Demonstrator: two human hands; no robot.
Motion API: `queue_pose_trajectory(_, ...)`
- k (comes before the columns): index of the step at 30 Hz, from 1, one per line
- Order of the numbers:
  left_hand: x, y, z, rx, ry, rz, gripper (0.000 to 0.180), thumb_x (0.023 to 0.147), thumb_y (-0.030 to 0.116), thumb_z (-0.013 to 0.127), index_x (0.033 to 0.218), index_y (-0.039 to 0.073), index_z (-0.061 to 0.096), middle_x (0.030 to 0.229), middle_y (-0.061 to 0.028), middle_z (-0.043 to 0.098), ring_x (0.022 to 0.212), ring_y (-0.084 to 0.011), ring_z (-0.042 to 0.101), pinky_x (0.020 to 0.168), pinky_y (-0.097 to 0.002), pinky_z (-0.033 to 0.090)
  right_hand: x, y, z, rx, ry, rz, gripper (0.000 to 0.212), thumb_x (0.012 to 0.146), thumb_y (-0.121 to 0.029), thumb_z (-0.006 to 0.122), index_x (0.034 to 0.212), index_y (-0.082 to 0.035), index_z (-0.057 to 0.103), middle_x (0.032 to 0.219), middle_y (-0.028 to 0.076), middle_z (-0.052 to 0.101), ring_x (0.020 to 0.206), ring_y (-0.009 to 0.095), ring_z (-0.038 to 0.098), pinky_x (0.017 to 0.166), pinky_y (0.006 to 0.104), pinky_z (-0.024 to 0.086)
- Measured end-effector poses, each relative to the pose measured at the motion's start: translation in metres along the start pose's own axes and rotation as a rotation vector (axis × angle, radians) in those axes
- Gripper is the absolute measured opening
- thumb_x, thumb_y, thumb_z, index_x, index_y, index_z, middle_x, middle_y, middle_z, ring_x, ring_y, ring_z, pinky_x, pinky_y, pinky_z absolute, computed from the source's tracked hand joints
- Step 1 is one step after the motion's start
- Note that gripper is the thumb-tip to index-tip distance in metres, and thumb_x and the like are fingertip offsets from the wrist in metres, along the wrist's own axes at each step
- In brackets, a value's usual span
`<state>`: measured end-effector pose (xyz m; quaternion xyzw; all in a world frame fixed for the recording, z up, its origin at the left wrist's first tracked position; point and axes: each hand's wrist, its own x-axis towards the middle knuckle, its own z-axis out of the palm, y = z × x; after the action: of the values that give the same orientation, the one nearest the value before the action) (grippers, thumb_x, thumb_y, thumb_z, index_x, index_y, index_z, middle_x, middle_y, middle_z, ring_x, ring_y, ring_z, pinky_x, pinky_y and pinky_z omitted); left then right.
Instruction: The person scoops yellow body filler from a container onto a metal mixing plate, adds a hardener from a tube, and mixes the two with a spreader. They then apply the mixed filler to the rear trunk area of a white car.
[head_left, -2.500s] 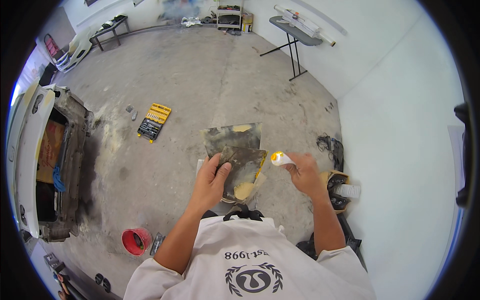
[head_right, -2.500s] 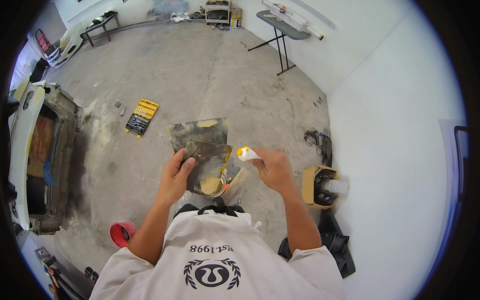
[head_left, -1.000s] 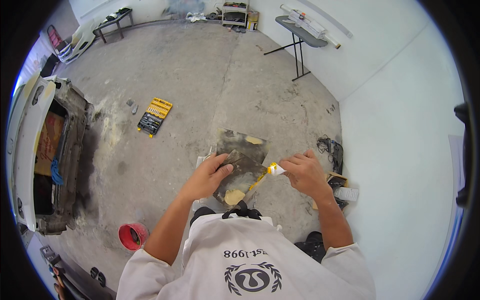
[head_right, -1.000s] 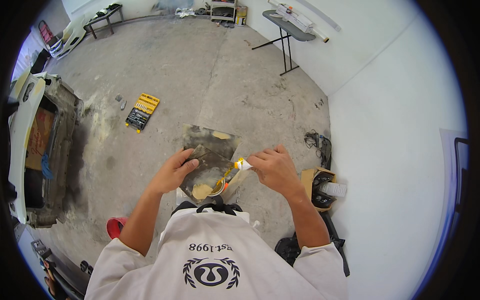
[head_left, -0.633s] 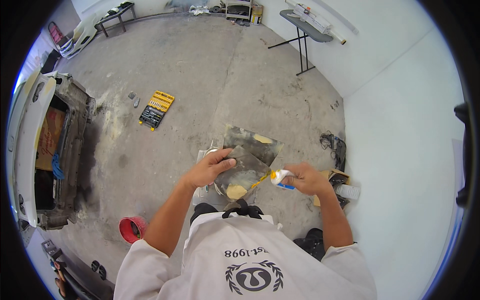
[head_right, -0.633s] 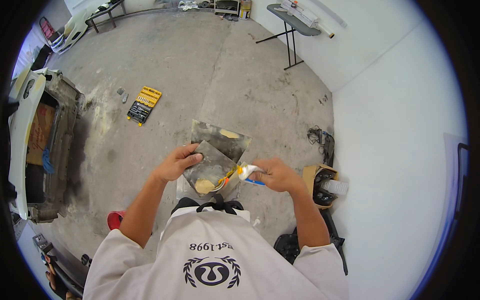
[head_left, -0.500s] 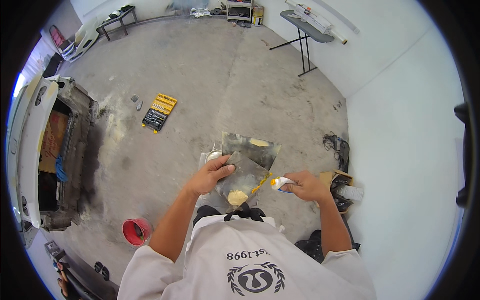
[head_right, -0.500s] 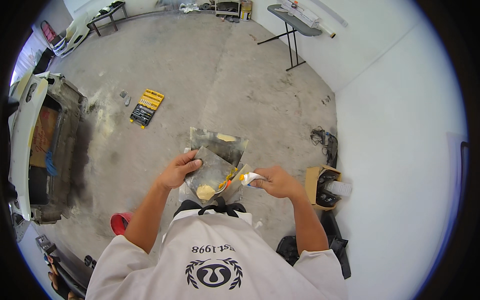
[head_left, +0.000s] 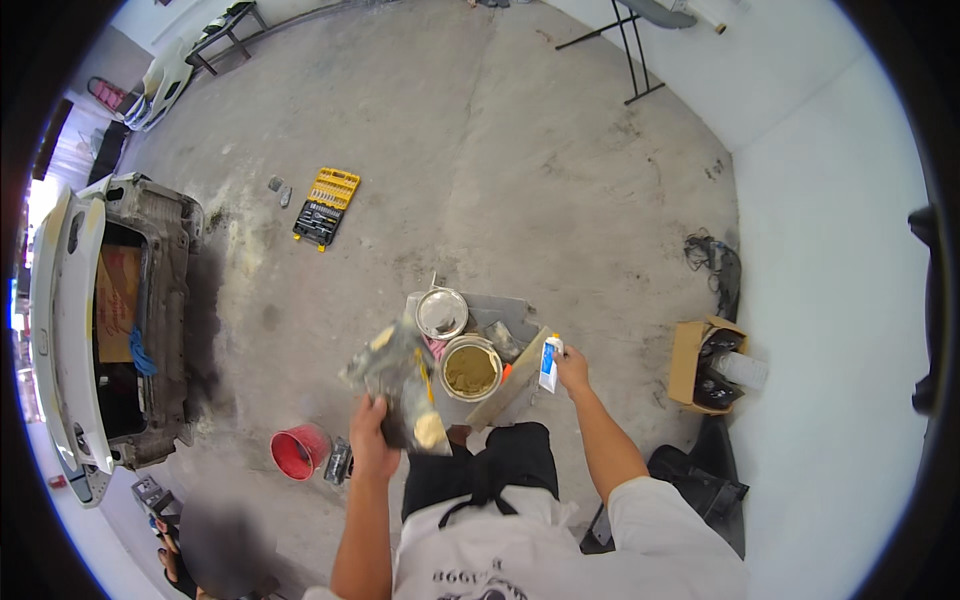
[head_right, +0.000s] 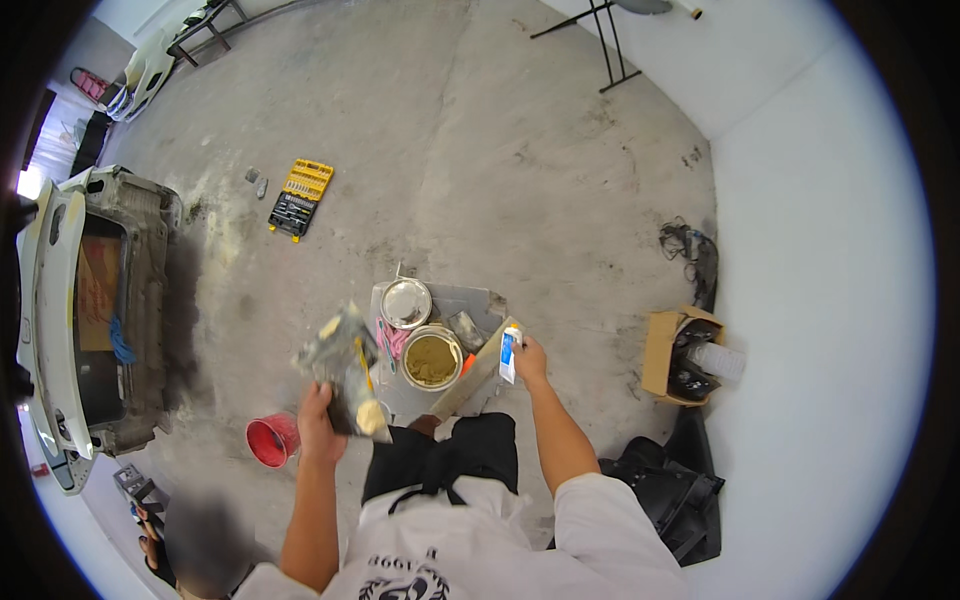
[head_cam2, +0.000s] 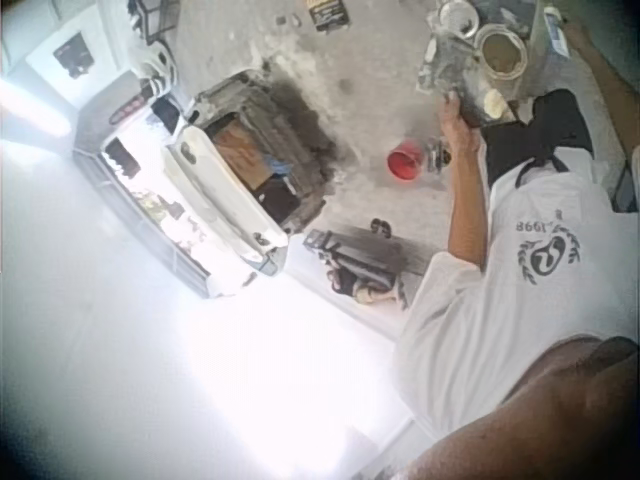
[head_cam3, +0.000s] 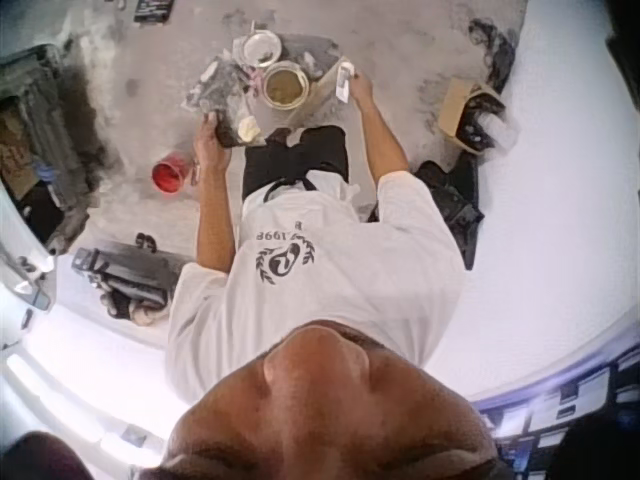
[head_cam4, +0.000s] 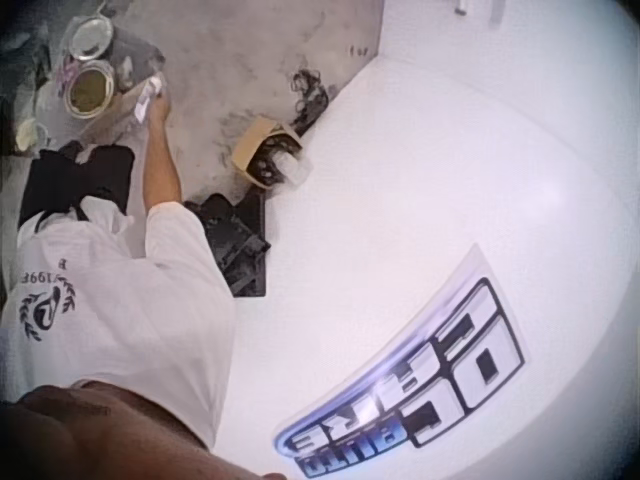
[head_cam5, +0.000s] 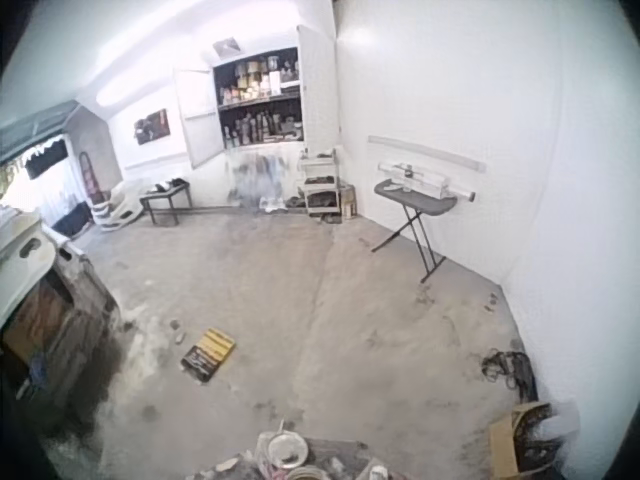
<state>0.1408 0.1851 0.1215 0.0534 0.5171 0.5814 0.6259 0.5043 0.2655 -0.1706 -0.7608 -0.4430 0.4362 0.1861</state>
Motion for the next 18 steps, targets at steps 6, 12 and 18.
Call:
queue_pose_trajectory(6, -0.022, -0.053, -0.027, -0.001, 0.217, -0.018, 0.05, 0.102, 0.016, 0.054, 0.149, 0.002, 0.044, 0.137, -0.0107, 0.062, 0.126, -0.0249, 0.061, 0.11, -0.0424, 0.047, 0.118, 0.013, 0.105, -0.038, -0.142, -0.137, 0.031, 0.089, -0.028, 0.075, 0.112, -0.008, 0.074, 0.099, 0.017, 0.076, 0.093, 0.038, 0.072, 0.083, 0.0445, 0.054)
queue_pose_trajectory(12, -0.025, -0.08, -0.042, -0.007, 0.328, -0.023, 0.046, 0.103, 0.019, 0.055, 0.145, 0.003, 0.046, 0.133, -0.0106, 0.064, 0.122, -0.0262, 0.064, 0.107, -0.0433, 0.05, 0.141, 0.032, 0.157, -0.07, -0.151, -0.067, 0.044, 0.086, -0.033, 0.081, 0.122, -0.008, 0.074, 0.104, 0.017, 0.077, 0.098, 0.033, 0.074, 0.085, 0.0416, 0.056)
queue_pose_trajectory(18, -0.016, -0.069, -0.003, -0.088, 0.248, 0.004, 0.04, 0.106, 0.011, 0.052, 0.143, 0.0, 0.048, 0.133, -0.0118, 0.064, 0.121, -0.0234, 0.064, 0.106, -0.0395, 0.05, 0.072, -0.028, 0.089, 0.396, -0.217, 0.04, 0.037, 0.088, -0.034, 0.083, 0.108, -0.004, 0.073, 0.094, 0.01, 0.076, 0.086, 0.02, 0.071, 0.082, 0.0323, 0.056)
